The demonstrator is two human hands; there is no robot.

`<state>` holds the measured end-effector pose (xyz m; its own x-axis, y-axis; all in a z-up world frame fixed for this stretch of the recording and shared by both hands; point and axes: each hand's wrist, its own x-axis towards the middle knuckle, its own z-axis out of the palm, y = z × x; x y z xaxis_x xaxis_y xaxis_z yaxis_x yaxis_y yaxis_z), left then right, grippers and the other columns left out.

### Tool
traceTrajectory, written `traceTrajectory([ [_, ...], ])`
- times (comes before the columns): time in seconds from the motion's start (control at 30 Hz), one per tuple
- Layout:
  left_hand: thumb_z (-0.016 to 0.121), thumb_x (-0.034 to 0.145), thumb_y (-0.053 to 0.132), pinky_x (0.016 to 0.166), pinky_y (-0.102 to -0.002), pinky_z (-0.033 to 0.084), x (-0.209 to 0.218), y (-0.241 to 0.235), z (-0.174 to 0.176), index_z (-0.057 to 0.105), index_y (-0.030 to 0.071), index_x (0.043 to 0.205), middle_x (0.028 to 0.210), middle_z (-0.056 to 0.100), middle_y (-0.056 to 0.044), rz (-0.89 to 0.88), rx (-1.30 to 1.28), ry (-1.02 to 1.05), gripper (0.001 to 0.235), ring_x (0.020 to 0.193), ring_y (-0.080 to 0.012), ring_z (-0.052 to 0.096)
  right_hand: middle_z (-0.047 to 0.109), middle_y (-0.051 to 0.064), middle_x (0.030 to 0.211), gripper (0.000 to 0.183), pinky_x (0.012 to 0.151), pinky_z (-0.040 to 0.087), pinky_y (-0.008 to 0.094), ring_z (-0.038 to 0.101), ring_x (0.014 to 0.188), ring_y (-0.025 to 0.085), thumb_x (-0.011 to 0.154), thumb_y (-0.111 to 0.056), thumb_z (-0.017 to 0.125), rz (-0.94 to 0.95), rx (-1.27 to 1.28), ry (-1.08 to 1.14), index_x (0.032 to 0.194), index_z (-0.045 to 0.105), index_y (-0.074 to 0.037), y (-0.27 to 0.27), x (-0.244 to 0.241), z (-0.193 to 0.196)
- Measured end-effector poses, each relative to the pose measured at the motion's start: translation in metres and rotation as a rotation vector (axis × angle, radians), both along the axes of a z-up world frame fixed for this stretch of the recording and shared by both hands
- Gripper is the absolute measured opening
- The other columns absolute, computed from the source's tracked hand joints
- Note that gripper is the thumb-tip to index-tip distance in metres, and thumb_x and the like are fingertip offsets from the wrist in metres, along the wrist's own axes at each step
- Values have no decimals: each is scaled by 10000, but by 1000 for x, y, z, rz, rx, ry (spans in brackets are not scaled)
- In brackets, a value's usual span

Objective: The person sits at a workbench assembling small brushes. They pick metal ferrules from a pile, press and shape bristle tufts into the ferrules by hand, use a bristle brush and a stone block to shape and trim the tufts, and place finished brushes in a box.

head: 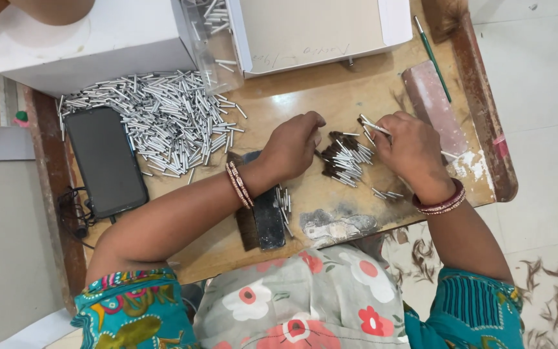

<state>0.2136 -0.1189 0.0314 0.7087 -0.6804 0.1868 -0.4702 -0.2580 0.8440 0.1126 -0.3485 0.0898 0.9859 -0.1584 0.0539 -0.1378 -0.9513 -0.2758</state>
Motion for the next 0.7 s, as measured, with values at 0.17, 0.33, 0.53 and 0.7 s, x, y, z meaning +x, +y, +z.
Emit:
traceTrajectory([
  [0.17,585,926,22,827,-482,539,-10,-6,5,588,26,1189,1007,711,-219,-72,78,46,263,966,-413,682,702,152,948,189,739,525,491,674,869,389,895,-269,755,31,-31,36,928,744,-83,-1,2,-2],
  [0.33,573,951,39,821,-475,542,-9,-3,-5,585,39,1216,1003,723,-209,-69,49,108,266,957,-401,696,706,162,974,176,762,527,489,680,889,384,919,-237,728,34,-44,42,945,731,-63,-4,-3,2],
  [0.53,548,1066,201,953,-364,535,-8,-20,-25,559,24,1271,1157,686,-172,12,-267,321,271,1094,-278,671,714,151,971,191,760,535,478,682,889,378,902,-273,734,142,104,61,994,739,-106,20,-26,27],
  [0.7,476,1093,379,1004,-329,463,-19,-41,-16,531,14,1296,1178,606,-171,32,-318,455,421,1118,-247,588,728,155,949,230,762,529,509,687,890,399,847,-218,752,-82,-71,211,1031,704,-90,3,-50,10],
])
